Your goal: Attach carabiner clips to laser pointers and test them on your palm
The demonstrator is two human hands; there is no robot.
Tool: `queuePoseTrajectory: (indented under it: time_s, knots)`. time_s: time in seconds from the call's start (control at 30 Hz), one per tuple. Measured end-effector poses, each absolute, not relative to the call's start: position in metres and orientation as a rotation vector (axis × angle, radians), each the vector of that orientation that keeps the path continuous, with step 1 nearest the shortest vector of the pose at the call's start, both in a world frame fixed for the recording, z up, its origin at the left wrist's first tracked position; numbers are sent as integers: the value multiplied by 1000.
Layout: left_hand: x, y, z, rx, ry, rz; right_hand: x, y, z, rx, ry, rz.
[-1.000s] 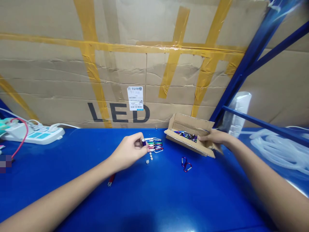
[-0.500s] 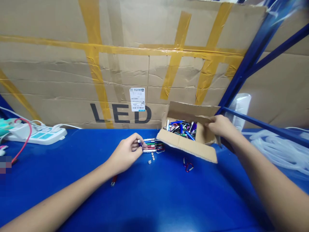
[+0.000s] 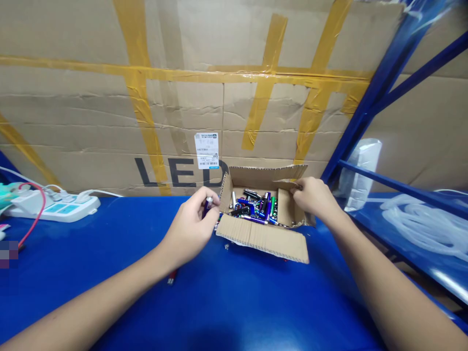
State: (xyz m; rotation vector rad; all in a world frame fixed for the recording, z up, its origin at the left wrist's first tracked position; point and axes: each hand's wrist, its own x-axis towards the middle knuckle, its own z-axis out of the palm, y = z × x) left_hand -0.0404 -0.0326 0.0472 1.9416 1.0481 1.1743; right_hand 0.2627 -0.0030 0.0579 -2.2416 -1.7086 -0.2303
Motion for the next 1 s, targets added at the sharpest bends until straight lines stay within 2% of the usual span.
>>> queuePoseTrajectory:
  time_s: [0.3,0.57,1.0]
  knots:
    - [16,-3,81,2300,977,972,261,-5,51,-2237,-1713,-153]
    - [47,29,71,2870,924,563,259,-8,52,-2225,-1699,-160]
    - [61,37,55,3008,867,225,259,-9,53,-2217,-1681,-158]
